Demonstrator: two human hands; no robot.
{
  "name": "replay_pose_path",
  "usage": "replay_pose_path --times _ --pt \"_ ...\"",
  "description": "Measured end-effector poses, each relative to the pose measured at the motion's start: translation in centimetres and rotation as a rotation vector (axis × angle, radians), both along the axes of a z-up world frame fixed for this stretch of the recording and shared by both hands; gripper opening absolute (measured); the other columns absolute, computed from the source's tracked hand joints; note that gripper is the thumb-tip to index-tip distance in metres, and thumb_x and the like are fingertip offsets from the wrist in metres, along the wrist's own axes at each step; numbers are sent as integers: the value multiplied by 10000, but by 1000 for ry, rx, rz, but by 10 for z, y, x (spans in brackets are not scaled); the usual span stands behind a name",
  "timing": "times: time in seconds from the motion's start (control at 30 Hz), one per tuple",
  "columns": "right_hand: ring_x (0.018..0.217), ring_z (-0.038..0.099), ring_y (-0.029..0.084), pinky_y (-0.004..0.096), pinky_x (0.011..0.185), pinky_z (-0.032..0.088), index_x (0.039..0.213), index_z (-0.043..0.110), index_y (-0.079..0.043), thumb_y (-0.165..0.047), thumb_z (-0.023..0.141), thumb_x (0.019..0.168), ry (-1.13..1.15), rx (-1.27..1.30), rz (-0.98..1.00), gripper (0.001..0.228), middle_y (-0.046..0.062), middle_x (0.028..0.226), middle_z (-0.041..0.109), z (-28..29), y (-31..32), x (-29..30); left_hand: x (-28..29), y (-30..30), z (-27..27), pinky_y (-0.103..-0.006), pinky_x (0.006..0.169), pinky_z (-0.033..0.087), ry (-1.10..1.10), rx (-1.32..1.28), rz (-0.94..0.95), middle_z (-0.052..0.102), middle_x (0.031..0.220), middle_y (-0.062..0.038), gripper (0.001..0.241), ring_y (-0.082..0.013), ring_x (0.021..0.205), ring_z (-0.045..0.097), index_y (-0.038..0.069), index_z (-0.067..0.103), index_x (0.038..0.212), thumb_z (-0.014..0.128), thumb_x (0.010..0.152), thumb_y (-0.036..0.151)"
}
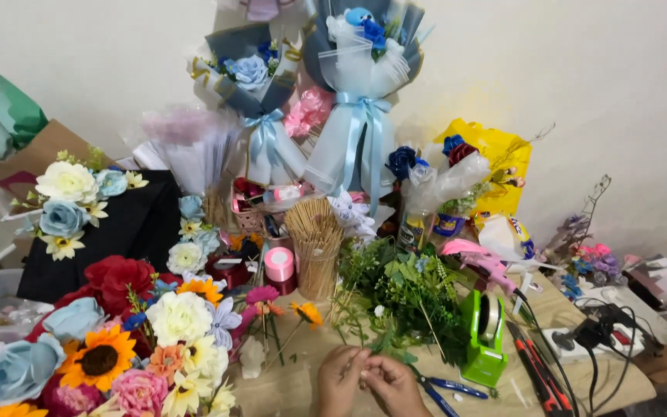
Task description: The person arranges artificial greenery and flowers on a table, using pliers to cut stems and a tape dispenser to secure the arrangement. They handle various floral components and tools while working on a cluttered surface.
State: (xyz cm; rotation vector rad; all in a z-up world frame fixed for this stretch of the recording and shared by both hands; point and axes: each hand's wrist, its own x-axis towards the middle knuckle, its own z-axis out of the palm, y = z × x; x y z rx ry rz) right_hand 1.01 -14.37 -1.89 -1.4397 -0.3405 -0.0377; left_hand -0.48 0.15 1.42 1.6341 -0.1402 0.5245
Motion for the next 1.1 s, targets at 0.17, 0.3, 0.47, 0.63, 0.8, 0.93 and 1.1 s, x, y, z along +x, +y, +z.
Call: replay_pose_path --times 0.17,0.3,0.47,0.63,0.8,0.93,1.1 --pt "606 663 160 276 599 512 1075 791 57 -38 756 911 142 42 158 193 134 722 758 -12 -5 10 -8 -2 21 -333 886 619 359 -273 59 900 983 -68 226 -167 988 788 34 918 859 787 831 216" --pt "589 569 150 288 594 422 983 815 74 45 809 900 479 110 96 88 115 695 689 6 -4 6 0 -4 16 -346 773 509 523 -493 73 752 929 -131 223 -231 866 682 -75 751 867 805 852 141" --pt "567 491 80 237 554 383 913 825 26 65 842 874 260 32 76 58 26 628 605 -16 -5 8 1 -2 -9 -352 672 507 240 -437 13 715 761 -123 196 -199 749 643 -43 684 732 805 846 61" --pt "568 549 111 271 576 549 804 787 42 91 828 828 178 50 -49 68 93 685 689 -10 -1 7 12 -4 -26 -304 740 591 60 -82 119 859 803 -58 151 -159 798 756 61 892 814 797 806 179" --pt "570 526 105 261 563 444 811 827 2 41 882 818 140 -26 -117 68 44 647 664 -16 -4 10 12 -2 -26 -305 791 583 66 66 142 887 852 9 177 -144 842 757 144 908 856 773 807 247" --pt "585 542 122 269 599 453 829 857 -6 26 878 827 240 -70 -180 39 50 642 669 10 2 -1 11 -3 -21 -371 1072 430 328 85 158 909 885 70 232 -97 985 803 184 933 815 792 771 364" --pt "657 679 128 255 630 531 967 893 26 49 876 811 230 -35 -37 158 70 803 738 -5 -2 8 -4 2 23 -280 897 495 509 -360 98 721 937 -58 72 -169 955 677 69 797 880 746 853 111"
